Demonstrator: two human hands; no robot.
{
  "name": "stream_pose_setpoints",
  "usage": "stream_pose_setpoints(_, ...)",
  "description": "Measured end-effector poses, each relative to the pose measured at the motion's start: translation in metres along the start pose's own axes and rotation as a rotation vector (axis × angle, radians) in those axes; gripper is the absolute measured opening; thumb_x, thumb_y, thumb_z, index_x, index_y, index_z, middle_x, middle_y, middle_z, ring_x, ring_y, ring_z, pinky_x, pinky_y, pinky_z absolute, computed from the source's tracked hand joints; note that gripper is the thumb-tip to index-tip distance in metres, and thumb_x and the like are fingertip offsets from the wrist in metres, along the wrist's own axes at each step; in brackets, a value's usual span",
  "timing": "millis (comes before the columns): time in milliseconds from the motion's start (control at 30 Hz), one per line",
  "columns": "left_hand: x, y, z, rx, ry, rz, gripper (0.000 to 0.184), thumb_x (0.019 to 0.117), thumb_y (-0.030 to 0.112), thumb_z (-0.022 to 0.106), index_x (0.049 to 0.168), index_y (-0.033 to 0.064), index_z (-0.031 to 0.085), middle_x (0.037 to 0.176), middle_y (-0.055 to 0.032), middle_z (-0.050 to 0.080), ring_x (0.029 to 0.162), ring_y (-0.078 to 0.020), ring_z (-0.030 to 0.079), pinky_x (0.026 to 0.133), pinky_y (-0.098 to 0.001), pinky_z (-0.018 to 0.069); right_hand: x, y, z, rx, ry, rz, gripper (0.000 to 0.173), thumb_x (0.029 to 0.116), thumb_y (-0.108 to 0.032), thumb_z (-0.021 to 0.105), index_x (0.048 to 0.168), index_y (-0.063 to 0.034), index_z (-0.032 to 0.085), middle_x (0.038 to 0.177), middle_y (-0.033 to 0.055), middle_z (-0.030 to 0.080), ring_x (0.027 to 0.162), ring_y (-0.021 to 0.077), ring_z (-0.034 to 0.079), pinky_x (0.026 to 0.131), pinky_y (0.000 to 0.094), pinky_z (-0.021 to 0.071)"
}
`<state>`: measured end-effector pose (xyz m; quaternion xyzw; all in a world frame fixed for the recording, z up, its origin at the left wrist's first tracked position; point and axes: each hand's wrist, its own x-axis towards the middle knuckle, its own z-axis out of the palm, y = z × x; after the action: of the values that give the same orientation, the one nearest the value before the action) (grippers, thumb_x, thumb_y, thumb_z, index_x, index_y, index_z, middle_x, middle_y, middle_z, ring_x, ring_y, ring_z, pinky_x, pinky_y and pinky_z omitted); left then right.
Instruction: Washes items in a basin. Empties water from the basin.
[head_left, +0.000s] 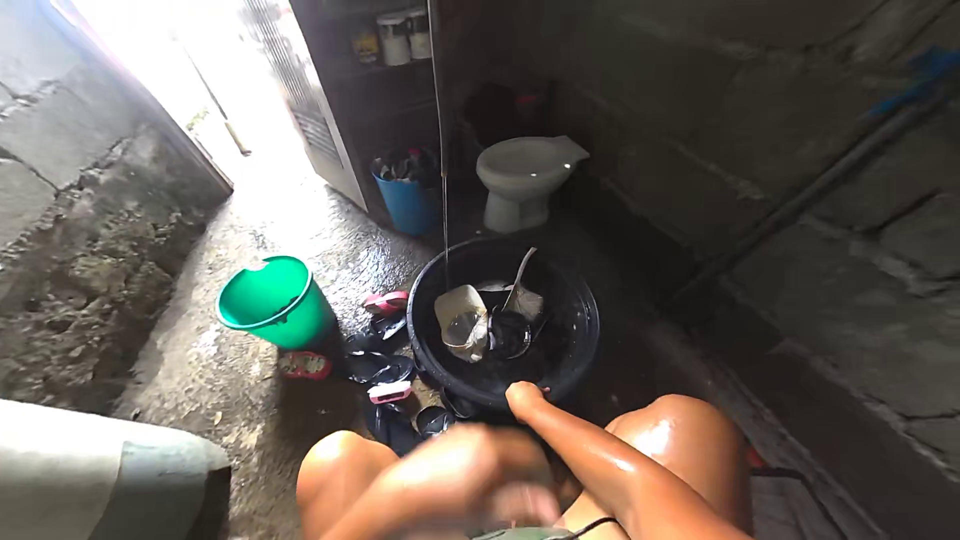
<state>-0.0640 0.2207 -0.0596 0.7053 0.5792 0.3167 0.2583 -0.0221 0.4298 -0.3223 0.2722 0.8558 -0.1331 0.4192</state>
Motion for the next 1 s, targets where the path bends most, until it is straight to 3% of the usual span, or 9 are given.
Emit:
stream_pose_setpoints(133, 0.047, -0.179, 0.023, 0.071, 0.067, -0.832, 0.044, 0.1097, 0.037, 0.043, 0.126, 0.0028, 0.066, 0.129, -0.0186, 0.064, 0.120, -0.0331, 0.063, 0.104, -0.0546, 0.0484, -0.014, -0.024, 0.003, 0.027, -0.047, -0.109, 0.032, 0.0964, -0.010, 0.062, 0.122, 0.0086, 0.065, 0.136, 0.0278, 0.060, 0.129, 0.0440, 0.057, 0.103, 0.0638, 0.0474)
stream_pose_setpoints(267, 0.046, -0.290, 0.082, 0.117, 0.013, -1.122, 0.052, 0.1106, 0.042, 0.036, 0.136, 0.0050, 0.062, 0.141, -0.0183, 0.060, 0.137, -0.0322, 0.053, 0.122, -0.0607, 0.0241, -0.012, -0.030, -0.015, -0.044, -0.168, -0.179, 0.038, 0.0951, -0.016, 0.068, 0.121, 0.0114, 0.065, 0.137, 0.0301, 0.059, 0.130, 0.0452, 0.056, 0.105, 0.0644, 0.0448)
stream_pose_setpoints(333, 0.052, -0.303, 0.107, 0.189, -0.017, -1.210, 0.059, 0.1102, 0.049, 0.029, 0.135, 0.0097, 0.065, 0.142, -0.0113, 0.062, 0.145, -0.0260, 0.046, 0.126, -0.0612, 0.0010, 0.008, -0.018, -0.044, -0.040, -0.257, -0.268, 0.055, 0.0934, -0.034, 0.075, 0.120, 0.0123, 0.066, 0.131, 0.0328, 0.061, 0.126, 0.0469, 0.058, 0.103, 0.0667, 0.0436)
stream_pose_setpoints(433, 0.069, -0.308, 0.129, 0.284, 0.092, -1.338, 0.066, 0.1082, 0.055, 0.024, 0.126, 0.0144, 0.073, 0.131, -0.0051, 0.071, 0.146, -0.0253, 0.044, 0.124, -0.0622, -0.0081, 0.065, 0.013, -0.097, 0.238, -0.144, -0.359, 0.057, 0.1013, -0.045, 0.062, 0.126, 0.0063, 0.066, 0.128, 0.0320, 0.064, 0.124, 0.0466, 0.059, 0.105, 0.0660, 0.0422)
stream_pose_setpoints(500, 0.070, -0.311, 0.140, 0.386, 0.174, -1.342, 0.060, 0.1071, 0.053, 0.030, 0.119, 0.0164, 0.077, 0.122, -0.0027, 0.075, 0.139, -0.0240, 0.052, 0.124, -0.0623, -0.0044, 0.098, 0.031, -0.137, 0.246, 0.130, -0.229, 0.045, 0.1001, -0.032, 0.063, 0.127, 0.0041, 0.066, 0.136, 0.0313, 0.059, 0.132, 0.0492, 0.053, 0.106, 0.0684, 0.0416)
stream_pose_setpoints(600, 0.071, -0.317, 0.146, 0.442, 0.208, -1.317, 0.047, 0.1020, 0.052, 0.045, 0.116, 0.0220, 0.078, 0.115, 0.0013, 0.077, 0.130, -0.0222, 0.059, 0.124, -0.0633, -0.0021, 0.155, 0.071, -0.183, 0.082, 0.423, -0.120, 0.039, 0.1000, 0.002, 0.048, 0.138, 0.0085, 0.057, 0.166, 0.0226, 0.030, 0.156, 0.0451, 0.015, 0.125, 0.0641, 0.0143)
stream_pose_setpoints(733, 0.069, -0.319, 0.146, 0.461, 0.209, -1.315, 0.043, 0.0982, 0.049, 0.052, 0.114, 0.0191, 0.079, 0.113, 0.0015, 0.077, 0.126, -0.0219, 0.063, 0.123, -0.0640, -0.0009, 0.223, 0.112, -0.211, -0.318, 0.543, -0.199, 0.054, 0.0985, 0.015, 0.035, 0.148, 0.0019, 0.051, 0.169, 0.0112, 0.029, 0.160, 0.0289, 0.010, 0.129, 0.0540, -0.0009)
stream_pose_setpoints(900, 0.068, -0.321, 0.149, 0.495, 0.234, -1.290, 0.037, 0.0975, 0.043, 0.056, 0.106, 0.0166, 0.080, 0.108, 0.0015, 0.078, 0.122, -0.0213, 0.065, 0.123, -0.0650, 0.0016, 0.247, 0.115, -0.191, -0.347, 0.401, -0.059, 0.041, 0.1004, 0.011, 0.038, 0.135, 0.0090, 0.060, 0.152, 0.0237, 0.050, 0.151, 0.0371, 0.033, 0.129, 0.0525, 0.0033)
stream_pose_setpoints(1000, 0.069, -0.322, 0.147, 0.506, 0.217, -1.294, 0.038, 0.0978, 0.045, 0.055, 0.109, 0.0175, 0.080, 0.109, 0.0020, 0.078, 0.122, -0.0214, 0.065, 0.123, -0.0661, 0.0007, 0.221, 0.127, -0.182, -0.104, 0.130, 0.035, 0.037, 0.1021, -0.012, 0.054, 0.135, 0.0050, 0.062, 0.151, 0.0272, 0.049, 0.143, 0.0468, 0.041, 0.119, 0.0672, 0.0246)
